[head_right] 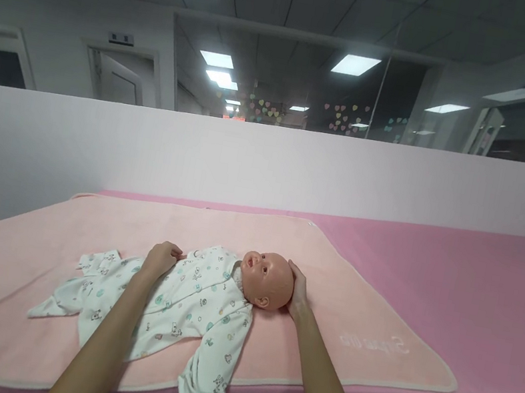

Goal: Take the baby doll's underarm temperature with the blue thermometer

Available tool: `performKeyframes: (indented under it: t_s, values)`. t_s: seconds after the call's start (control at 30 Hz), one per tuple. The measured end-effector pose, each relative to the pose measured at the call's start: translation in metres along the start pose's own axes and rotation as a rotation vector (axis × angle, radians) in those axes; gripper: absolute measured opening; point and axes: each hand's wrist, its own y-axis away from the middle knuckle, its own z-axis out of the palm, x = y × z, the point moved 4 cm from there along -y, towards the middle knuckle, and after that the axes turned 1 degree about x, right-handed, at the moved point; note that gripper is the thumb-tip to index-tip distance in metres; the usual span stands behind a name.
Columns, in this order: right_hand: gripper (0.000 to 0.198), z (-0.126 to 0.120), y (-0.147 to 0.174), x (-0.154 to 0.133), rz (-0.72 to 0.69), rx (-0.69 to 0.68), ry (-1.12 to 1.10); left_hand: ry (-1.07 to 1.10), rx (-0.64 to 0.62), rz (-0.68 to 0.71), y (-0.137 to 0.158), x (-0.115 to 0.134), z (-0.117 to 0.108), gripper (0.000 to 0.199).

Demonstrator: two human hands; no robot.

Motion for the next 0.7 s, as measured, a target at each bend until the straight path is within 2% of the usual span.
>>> performKeyframes:
  t_s: [0.07, 0.17, 0.23, 0.33, 0.43, 0.6, 0.7]
  values:
    - [0.062, -0.006, -0.002, 0.001, -0.020, 0.039, 0.056, -0.016, -0.002, 0.000, 0.001, 0.001, -0.001, 0.023]
    - [0.060, -0.024, -0.009, 0.001, -0.128, 0.197, 0.146, -0.046, -0.020, 0.002, 0.003, 0.002, -0.002, 0.023]
    - [0.056, -0.036, -0.013, 0.001, -0.202, 0.299, 0.113, -0.053, -0.037, 0.005, 0.002, 0.002, -0.002, 0.024]
    - [0.051, -0.045, -0.017, 0.002, -0.228, 0.362, 0.027, -0.058, -0.049, 0.005, 0.000, 0.001, 0.001, 0.027]
    - [0.051, -0.039, -0.016, 0.002, -0.179, 0.332, 0.009, -0.076, -0.041, 0.015, -0.002, -0.001, 0.004, 0.031]
    - [0.057, -0.009, -0.007, 0.005, -0.017, 0.079, 0.020, -0.075, -0.060, 0.008, -0.001, 0.001, 0.004, 0.029]
    - [0.057, -0.004, -0.006, 0.006, 0.018, 0.036, -0.029, -0.064, -0.076, 0.005, 0.002, 0.003, 0.002, 0.026]
